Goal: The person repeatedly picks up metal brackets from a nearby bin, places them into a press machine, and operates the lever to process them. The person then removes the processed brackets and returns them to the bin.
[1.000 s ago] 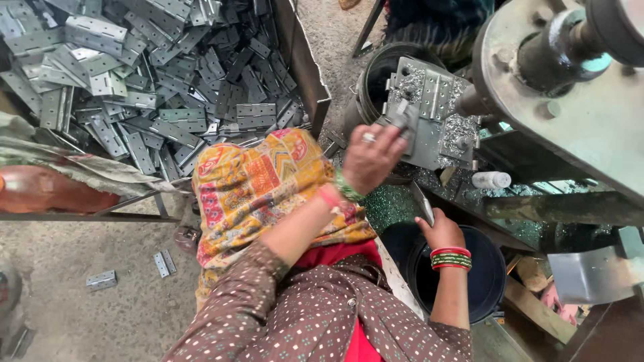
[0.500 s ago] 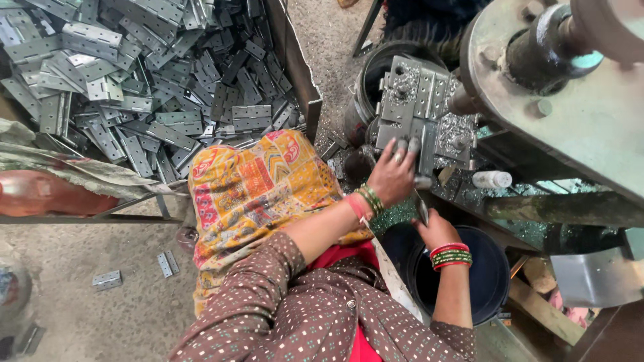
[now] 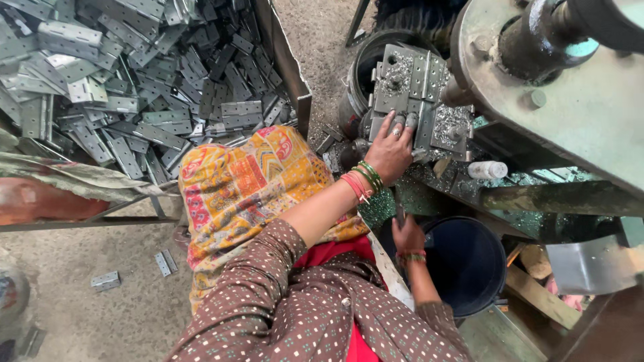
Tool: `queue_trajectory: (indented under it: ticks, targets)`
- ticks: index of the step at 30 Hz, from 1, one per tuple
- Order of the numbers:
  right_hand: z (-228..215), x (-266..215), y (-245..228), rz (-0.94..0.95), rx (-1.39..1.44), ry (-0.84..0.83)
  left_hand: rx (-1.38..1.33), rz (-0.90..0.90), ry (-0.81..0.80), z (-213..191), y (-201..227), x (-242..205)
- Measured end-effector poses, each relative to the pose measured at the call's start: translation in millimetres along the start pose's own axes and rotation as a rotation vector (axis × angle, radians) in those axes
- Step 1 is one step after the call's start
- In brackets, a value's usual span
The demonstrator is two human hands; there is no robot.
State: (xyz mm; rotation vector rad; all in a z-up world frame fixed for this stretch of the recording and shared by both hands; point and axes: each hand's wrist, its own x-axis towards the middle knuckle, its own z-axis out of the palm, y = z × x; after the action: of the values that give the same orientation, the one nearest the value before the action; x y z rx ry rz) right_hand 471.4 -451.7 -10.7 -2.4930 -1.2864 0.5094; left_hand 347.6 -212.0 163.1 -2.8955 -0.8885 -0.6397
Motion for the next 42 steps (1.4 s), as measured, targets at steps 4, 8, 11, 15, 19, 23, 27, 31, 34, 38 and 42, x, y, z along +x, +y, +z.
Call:
queue_trajectory:
  ticks: [4,8,11,15,19,23,27,31,34,38,42]
  targets:
    - [20.8,-5.9,4.3,-0.02,0.061,-0.006,-0.038,-0.003,0.049,3.6,1.0,-7.4]
    - [-48.7,26.7,-0.7,-0.002,0.018,-0.189,-0.032,-0.014,-0.043,16.1,-4.0,15.3]
    - [-75.0,20.4,-7.9,0.008,-0.141,-0.282,-0.063,-0.056,-0.089,25.9,-8.0,17.5]
    - [-47.0,13.2,-9.1,0.041,-0.084,-0.157,-0.103,-0.081,-0.063,32.7,-12.0,32.4]
    - [11.3,0.0,-3.2,0.039,-0.076,-0.006,-0.101,-0.075,0.066,27.2,-7.0,18.5]
    - [-4.5,5.8,-2.6,-0.039,-0.024,-0.034,-0.068,-0.033,0.03,13.8,-3.4,3.2]
    - [-69.2,24.4,-10.9,0.069,-0.185,-0.265,-0.026,-0.01,-0.006,8.8,-14.0,17.2]
    - [-70.2,23.6,-12.6,0.023,-0.182,-0.216,-0.14,-0.057,-0.125,17.1,-18.9,30.1]
    - [-18.3,5.5,-8.9,0.014,-0.094,-0.062,-0.152,-0.055,0.04,23.7,-18.8,27.8]
    - [23.4,-1.4,2.2,0.05,-0.044,0.002,-0.063,-0.058,0.058,26.2,-18.4,20.4]
    - [-16.3,20.9,3.1,0.052,-0.063,-0.125,-0.101,-0.03,-0.014,25.8,-19.6,31.6]
